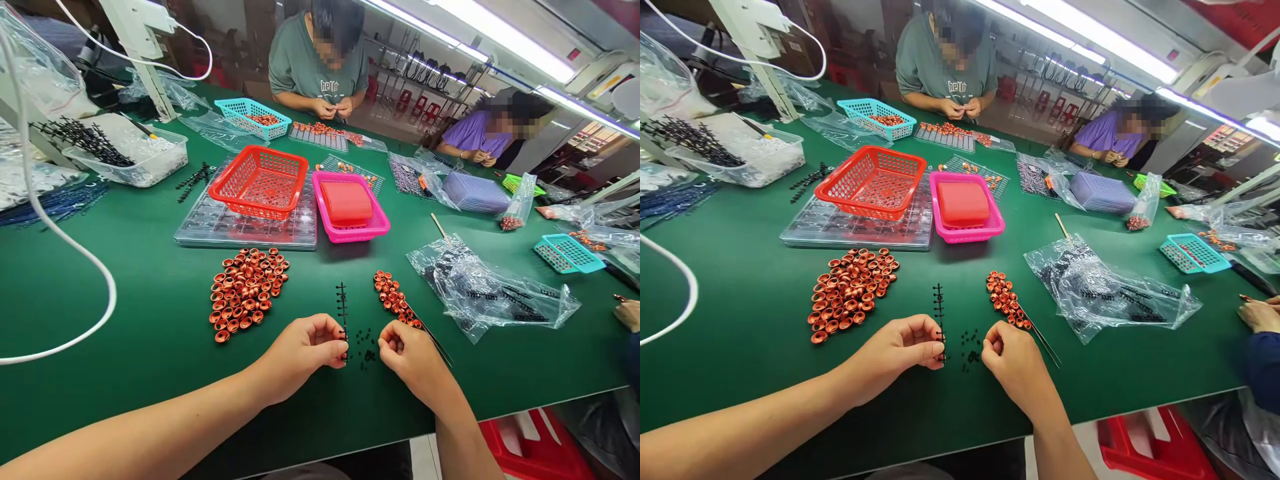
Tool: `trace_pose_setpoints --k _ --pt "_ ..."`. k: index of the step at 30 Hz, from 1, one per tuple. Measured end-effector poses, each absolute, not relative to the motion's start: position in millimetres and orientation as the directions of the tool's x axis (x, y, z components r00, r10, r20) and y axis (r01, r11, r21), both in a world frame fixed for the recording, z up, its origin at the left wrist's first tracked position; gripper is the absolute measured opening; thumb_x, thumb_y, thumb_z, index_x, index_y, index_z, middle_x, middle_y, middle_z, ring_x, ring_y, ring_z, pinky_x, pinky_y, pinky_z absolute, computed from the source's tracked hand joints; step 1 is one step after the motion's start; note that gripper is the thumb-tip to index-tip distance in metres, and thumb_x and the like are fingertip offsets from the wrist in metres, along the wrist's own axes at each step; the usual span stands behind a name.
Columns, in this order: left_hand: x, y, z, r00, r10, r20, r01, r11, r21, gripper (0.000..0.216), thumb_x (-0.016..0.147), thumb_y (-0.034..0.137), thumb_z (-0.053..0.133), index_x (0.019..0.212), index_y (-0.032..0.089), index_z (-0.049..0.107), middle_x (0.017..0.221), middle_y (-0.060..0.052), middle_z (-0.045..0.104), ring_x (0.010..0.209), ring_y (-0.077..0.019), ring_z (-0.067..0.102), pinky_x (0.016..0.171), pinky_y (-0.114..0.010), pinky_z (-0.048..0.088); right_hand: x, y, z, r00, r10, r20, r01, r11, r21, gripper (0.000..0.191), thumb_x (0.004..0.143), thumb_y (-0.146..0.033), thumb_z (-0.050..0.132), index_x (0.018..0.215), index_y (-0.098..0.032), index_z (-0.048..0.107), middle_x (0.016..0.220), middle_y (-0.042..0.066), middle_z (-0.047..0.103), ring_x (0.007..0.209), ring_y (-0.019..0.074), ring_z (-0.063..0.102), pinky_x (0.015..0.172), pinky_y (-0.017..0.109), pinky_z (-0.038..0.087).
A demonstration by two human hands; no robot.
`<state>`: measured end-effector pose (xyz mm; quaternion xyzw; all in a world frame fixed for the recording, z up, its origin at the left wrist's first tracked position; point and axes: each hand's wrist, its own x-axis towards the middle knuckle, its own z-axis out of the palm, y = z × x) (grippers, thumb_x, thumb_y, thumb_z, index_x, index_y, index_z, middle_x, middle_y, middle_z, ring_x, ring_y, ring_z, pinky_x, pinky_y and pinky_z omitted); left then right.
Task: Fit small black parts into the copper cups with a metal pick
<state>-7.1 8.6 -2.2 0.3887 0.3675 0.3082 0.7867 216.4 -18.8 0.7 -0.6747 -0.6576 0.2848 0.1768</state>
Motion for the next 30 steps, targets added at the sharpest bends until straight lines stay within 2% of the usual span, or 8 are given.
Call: trace_pose_setpoints --k 3,9,12,18,30 --pt "-7 8 -3 0.549 0.767 -0.333 -0.201 0.507 0.838 0.028 0.07 0.03 0.076 0.077 0.013 0.056 0.071 0.002 0.058 0.066 -0.0119 0.059 0.07 -0.029 0.051 213 -24 9 -0.015 0.991 -0.135 0.771 -0.075 -0.632 0.015 0.084 -0.027 0.049 0.072 -0.021 0.055 0.063 -0.002 0.055 0.057 0.0131 0.05 0.053 0.023 0.038" --pt "-6 5 -2 0.572 0.762 -0.303 -0.229 0.504 0.833 0.03 0.07 0.032 0.076 0.078 0.013 0.055 0.07 0.001 0.059 0.065 -0.0128 0.06 0.069 -0.029 0.05 196 -42 16 0.033 0.994 -0.105 0.63 -0.102 -0.77 0.016 0.087 -0.034 0.051 0.083 -0.021 0.06 0.071 -0.001 0.058 0.06 0.0131 0.053 0.054 0.022 0.041" --pt "-6 4 -1 0.566 0.767 -0.302 -0.228 0.498 0.837 0.029 0.07 0.032 0.076 0.078 0.013 0.055 0.07 0.001 0.059 0.065 -0.0125 0.06 0.069 -0.029 0.05 196 -44 7 0.055 0.997 -0.061 0.68 -0.082 -0.729 0.012 0.087 -0.031 0.052 0.088 -0.023 0.06 0.076 -0.001 0.06 0.062 0.0136 0.054 0.057 0.023 0.042" --pt "-6 6 0 0.561 0.764 -0.318 -0.212 0.504 0.837 0.03 0.07 0.033 0.076 0.078 0.013 0.055 0.07 0.002 0.059 0.065 -0.0123 0.059 0.069 -0.029 0.05 204 -39 -3 0.003 1.0 -0.015 0.813 -0.012 -0.582 0.01 0.087 -0.024 0.049 0.084 -0.022 0.059 0.078 0.0 0.058 0.063 0.0134 0.052 0.059 0.025 0.041" --pt "-6 6 -2 0.562 0.762 -0.323 -0.18 0.493 0.851 0.027 0.071 0.031 0.074 0.078 0.013 0.055 0.073 0.001 0.057 0.065 -0.0128 0.059 0.07 -0.031 0.05 196 -31 -2 -0.037 0.999 0.012 0.853 0.038 -0.521 0.012 0.085 -0.018 0.049 0.077 -0.022 0.056 0.076 0.0 0.057 0.065 0.0137 0.052 0.059 0.024 0.038"
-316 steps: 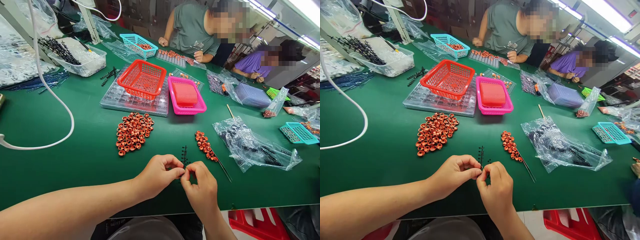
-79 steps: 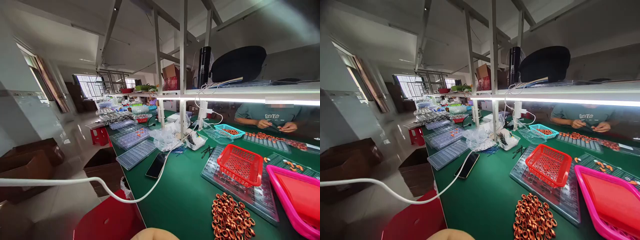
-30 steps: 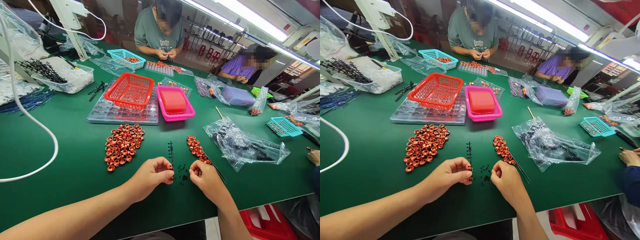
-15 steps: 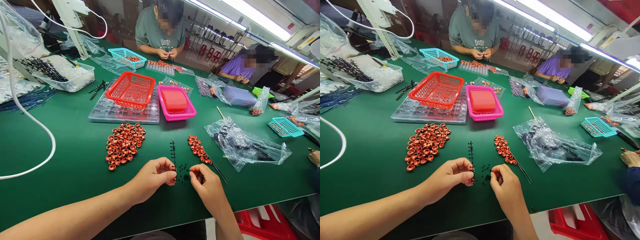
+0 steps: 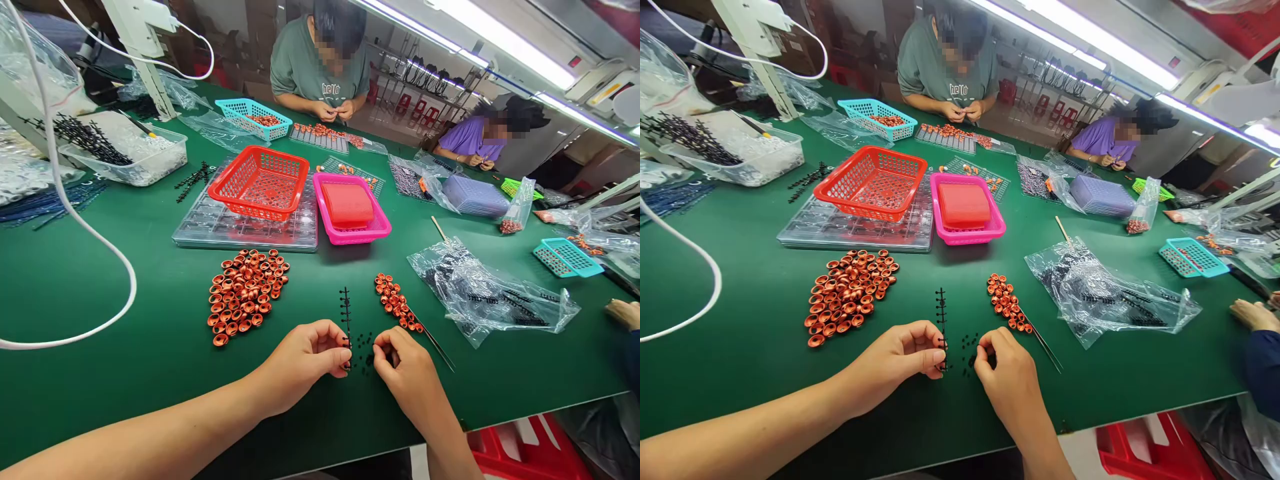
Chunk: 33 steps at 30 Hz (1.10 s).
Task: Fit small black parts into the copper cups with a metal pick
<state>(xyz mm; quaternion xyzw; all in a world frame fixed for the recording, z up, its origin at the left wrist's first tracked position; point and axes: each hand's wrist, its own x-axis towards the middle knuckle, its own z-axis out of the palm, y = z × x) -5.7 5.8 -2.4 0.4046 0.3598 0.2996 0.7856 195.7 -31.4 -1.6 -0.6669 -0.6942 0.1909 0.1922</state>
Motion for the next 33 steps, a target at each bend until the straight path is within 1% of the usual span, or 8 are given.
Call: trace_pose_setpoints --k 6,11,18,22,25,28,33 --pt "-7 6 -1 0.555 0.761 -0.335 -0.176 0.501 0.847 0.028 0.071 0.032 0.074 0.078 0.013 0.056 0.073 0.001 0.057 0.066 -0.0128 0.058 0.07 -0.031 0.05 194 -31 -2 -0.025 1.0 0.003 0.867 0.023 -0.498 0.011 0.082 -0.016 0.05 0.074 -0.021 0.053 0.074 -0.001 0.056 0.065 0.0134 0.051 0.06 0.024 0.038" --pt "-6 6 0 0.559 0.76 -0.333 -0.179 0.503 0.845 0.029 0.07 0.033 0.075 0.078 0.013 0.056 0.073 0.001 0.057 0.066 -0.0128 0.058 0.07 -0.031 0.051 197 -33 -3 -0.027 1.0 0.004 0.863 0.026 -0.504 0.011 0.082 -0.016 0.05 0.073 -0.021 0.052 0.073 -0.001 0.056 0.063 0.0131 0.051 0.059 0.024 0.037" --pt "-6 6 0 0.553 0.761 -0.339 -0.189 0.511 0.839 0.03 0.069 0.034 0.076 0.077 0.013 0.056 0.072 0.001 0.058 0.065 -0.0128 0.059 0.069 -0.029 0.05 201 -37 -3 -0.028 1.0 -0.002 0.844 0.023 -0.536 0.011 0.085 -0.019 0.048 0.076 -0.022 0.055 0.074 -0.001 0.057 0.061 0.0124 0.051 0.058 0.024 0.039" --pt "-6 6 -1 0.552 0.76 -0.342 -0.193 0.516 0.835 0.031 0.068 0.035 0.077 0.077 0.014 0.056 0.071 0.001 0.058 0.065 -0.0134 0.059 0.068 -0.029 0.05 199 -36 -4 -0.05 0.998 0.022 0.846 0.054 -0.53 0.012 0.083 -0.019 0.047 0.078 -0.021 0.057 0.074 0.0 0.057 0.061 0.013 0.051 0.056 0.024 0.039" --pt "-6 6 -1 0.549 0.763 -0.341 -0.195 0.514 0.835 0.032 0.067 0.036 0.077 0.077 0.014 0.057 0.071 0.001 0.058 0.066 -0.014 0.06 0.069 -0.03 0.05 198 -35 -2 -0.08 0.997 -0.003 0.811 0.064 -0.582 0.012 0.083 -0.018 0.047 0.078 -0.021 0.058 0.073 0.0 0.056 0.059 0.0124 0.05 0.055 0.024 0.039" --pt "-6 6 -2 0.553 0.763 -0.335 -0.192 0.508 0.84 0.031 0.068 0.036 0.077 0.077 0.014 0.056 0.071 0.001 0.058 0.065 -0.0138 0.06 0.069 -0.03 0.05 200 -35 0 -0.062 0.998 -0.019 0.769 0.036 -0.638 0.013 0.085 -0.02 0.047 0.08 -0.021 0.059 0.073 -0.001 0.056 0.058 0.0123 0.05 0.055 0.024 0.039" --pt "-6 6 -3 0.555 0.767 -0.324 -0.196 0.498 0.844 0.029 0.071 0.033 0.075 0.077 0.013 0.056 0.072 0.001 0.058 0.066 -0.0132 0.059 0.07 -0.03 0.05 204 -39 -2 -0.008 1.0 -0.019 0.769 -0.006 -0.639 0.013 0.087 -0.024 0.048 0.081 -0.021 0.059 0.073 0.0 0.056 0.059 0.0131 0.05 0.055 0.024 0.039"
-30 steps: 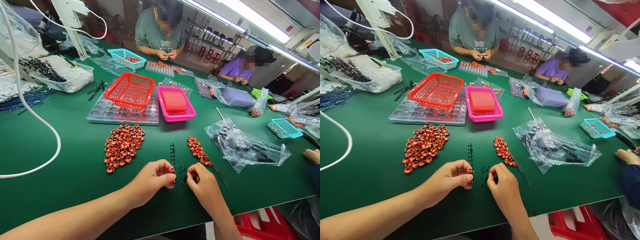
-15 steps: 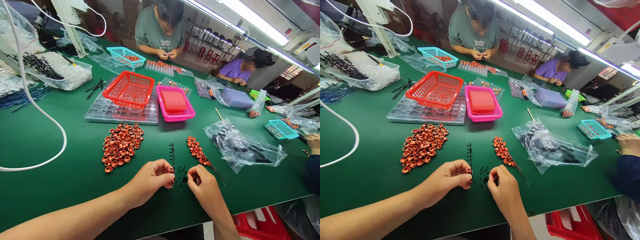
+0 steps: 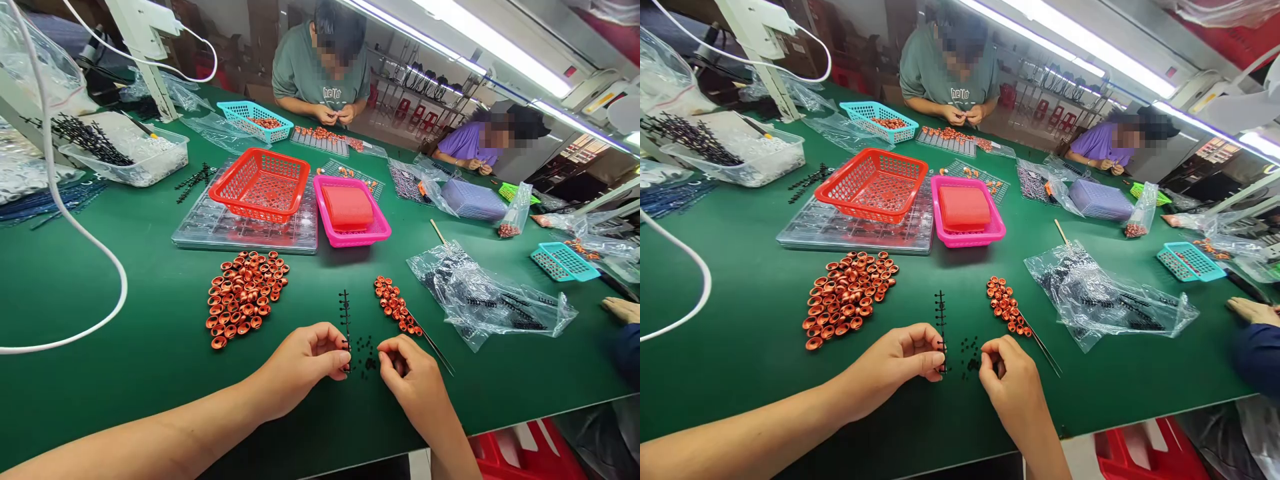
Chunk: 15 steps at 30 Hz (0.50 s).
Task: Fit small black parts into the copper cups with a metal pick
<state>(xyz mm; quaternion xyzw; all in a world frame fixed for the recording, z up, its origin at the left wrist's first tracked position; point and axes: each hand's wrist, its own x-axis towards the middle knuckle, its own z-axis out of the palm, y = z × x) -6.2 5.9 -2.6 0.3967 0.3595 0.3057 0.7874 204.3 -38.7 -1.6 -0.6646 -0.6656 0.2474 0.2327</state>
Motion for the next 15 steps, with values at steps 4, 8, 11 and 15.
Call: trace_pose_setpoints --k 4,8,11,15 --pt "-5 5 -3 0.545 0.774 -0.322 -0.215 0.5 0.839 0.03 0.07 0.035 0.076 0.077 0.013 0.056 0.072 0.0 0.058 0.068 -0.0136 0.06 0.07 -0.03 0.05 202 -42 -2 -0.01 1.0 -0.012 0.759 0.0 -0.652 0.013 0.087 -0.025 0.049 0.081 -0.021 0.059 0.073 0.0 0.056 0.058 0.0129 0.049 0.055 0.024 0.039" --pt "-5 5 -3 0.554 0.772 -0.311 -0.246 0.509 0.825 0.033 0.07 0.036 0.076 0.079 0.013 0.054 0.07 -0.001 0.06 0.069 -0.0161 0.062 0.069 -0.031 0.052 189 -42 7 -0.053 0.998 -0.028 0.636 0.012 -0.772 0.013 0.087 -0.029 0.05 0.084 -0.022 0.06 0.076 0.001 0.057 0.06 0.0131 0.051 0.054 0.023 0.04" --pt "-5 6 -2 0.561 0.775 -0.292 -0.242 0.491 0.837 0.031 0.072 0.035 0.074 0.081 0.013 0.054 0.07 -0.002 0.061 0.069 -0.0161 0.062 0.068 -0.031 0.051 178 -41 13 -0.125 0.987 -0.102 0.507 -0.025 -0.862 0.014 0.086 -0.031 0.051 0.081 -0.021 0.061 0.074 0.0 0.055 0.062 0.0127 0.051 0.055 0.021 0.04" --pt "-5 5 -2 0.564 0.781 -0.266 -0.254 0.472 0.844 0.03 0.073 0.032 0.074 0.081 0.012 0.054 0.07 -0.001 0.06 0.067 -0.0144 0.061 0.066 -0.029 0.05 174 -38 13 -0.168 0.966 -0.199 0.428 -0.11 -0.897 0.016 0.085 -0.031 0.052 0.077 -0.02 0.059 0.07 -0.002 0.052 0.06 0.0115 0.046 0.054 0.02 0.037"
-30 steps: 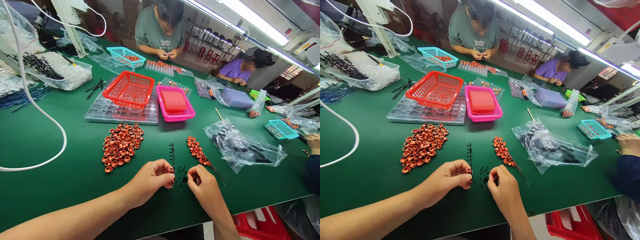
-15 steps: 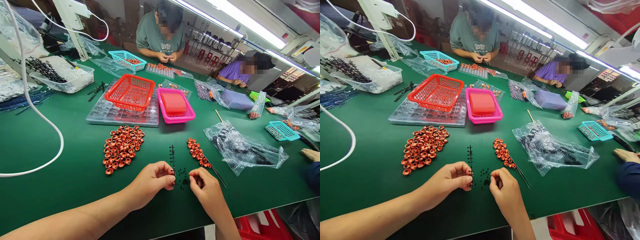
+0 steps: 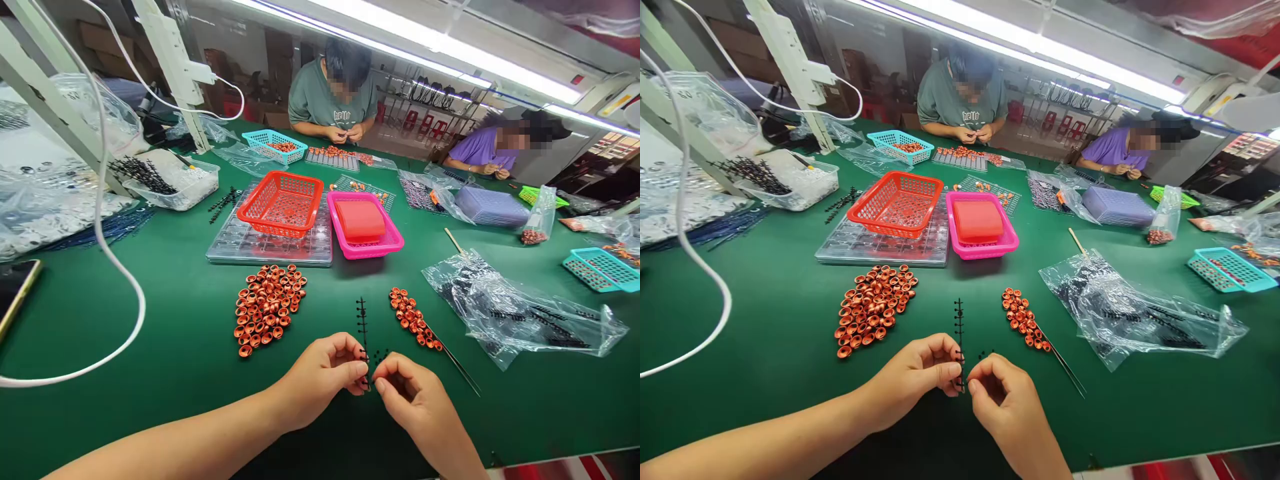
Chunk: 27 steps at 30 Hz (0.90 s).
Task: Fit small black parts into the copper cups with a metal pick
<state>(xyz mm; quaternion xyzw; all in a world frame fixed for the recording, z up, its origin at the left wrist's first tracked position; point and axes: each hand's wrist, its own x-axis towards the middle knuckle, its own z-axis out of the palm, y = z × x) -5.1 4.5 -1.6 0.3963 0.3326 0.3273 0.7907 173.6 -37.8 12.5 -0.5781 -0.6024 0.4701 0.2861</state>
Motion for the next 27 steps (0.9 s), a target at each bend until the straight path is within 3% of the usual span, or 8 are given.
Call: trace_pose_setpoints --k 6,10,17,20,23,27 --pt "-4 2 -2 0.564 0.786 -0.252 -0.257 0.458 0.851 0.028 0.073 0.031 0.073 0.08 0.012 0.054 0.069 0.0 0.058 0.065 -0.0135 0.059 0.067 -0.03 0.049 170 -36 10 -0.152 0.959 -0.24 0.436 -0.153 -0.887 0.013 0.08 -0.028 0.051 0.072 -0.019 0.057 0.064 -0.003 0.05 0.056 0.0106 0.044 0.05 0.02 0.035" --pt "-3 0 -1 0.504 0.827 -0.249 -0.239 0.411 0.88 0.024 0.074 0.028 0.07 0.08 0.012 0.053 0.068 0.0 0.058 0.064 -0.0132 0.059 0.067 -0.029 0.048 167 -38 7 -0.14 0.982 -0.126 0.558 -0.026 -0.829 0.014 0.08 -0.025 0.049 0.07 -0.019 0.056 0.062 -0.003 0.052 0.053 0.0106 0.047 0.048 0.019 0.037" --pt "0 -3 0 0.405 0.879 -0.252 -0.192 0.352 0.916 0.016 0.072 0.021 0.066 0.077 0.013 0.053 0.066 0.002 0.057 0.061 -0.0115 0.057 0.063 -0.025 0.046 163 -37 -11 -0.219 0.923 0.317 0.771 0.363 -0.524 0.015 0.086 -0.019 0.046 0.073 -0.02 0.054 0.064 -0.003 0.053 0.05 0.0094 0.05 0.047 0.02 0.038" --pt "1 -2 -3 0.361 0.896 -0.256 -0.163 0.331 0.929 0.015 0.074 0.022 0.064 0.075 0.013 0.052 0.064 0.002 0.057 0.06 -0.0112 0.056 0.061 -0.025 0.046 151 -38 -15 -0.221 0.834 0.505 0.855 0.415 -0.311 0.018 0.089 -0.019 0.043 0.074 -0.019 0.052 0.064 -0.001 0.051 0.052 0.0117 0.051 0.05 0.023 0.037" --pt "2 -2 -4 0.331 0.899 -0.286 -0.199 0.363 0.91 0.017 0.073 0.023 0.064 0.073 0.014 0.05 0.064 0.002 0.056 0.061 -0.0117 0.056 0.062 -0.027 0.05 141 -40 -17 -0.225 0.786 0.576 0.902 0.391 -0.181 0.021 0.091 -0.019 0.042 0.073 -0.019 0.052 0.063 0.0 0.05 0.053 0.013 0.051 0.054 0.025 0.036" --pt "1 -2 -3 0.326 0.894 -0.308 -0.182 0.379 0.907 0.019 0.073 0.025 0.065 0.072 0.015 0.049 0.063 0.003 0.055 0.062 -0.0134 0.059 0.063 -0.029 0.053 152 -38 -16 -0.136 0.852 0.506 0.907 0.313 -0.282 0.018 0.091 -0.022 0.043 0.076 -0.019 0.054 0.067 0.0 0.054 0.057 0.0134 0.052 0.055 0.025 0.036"
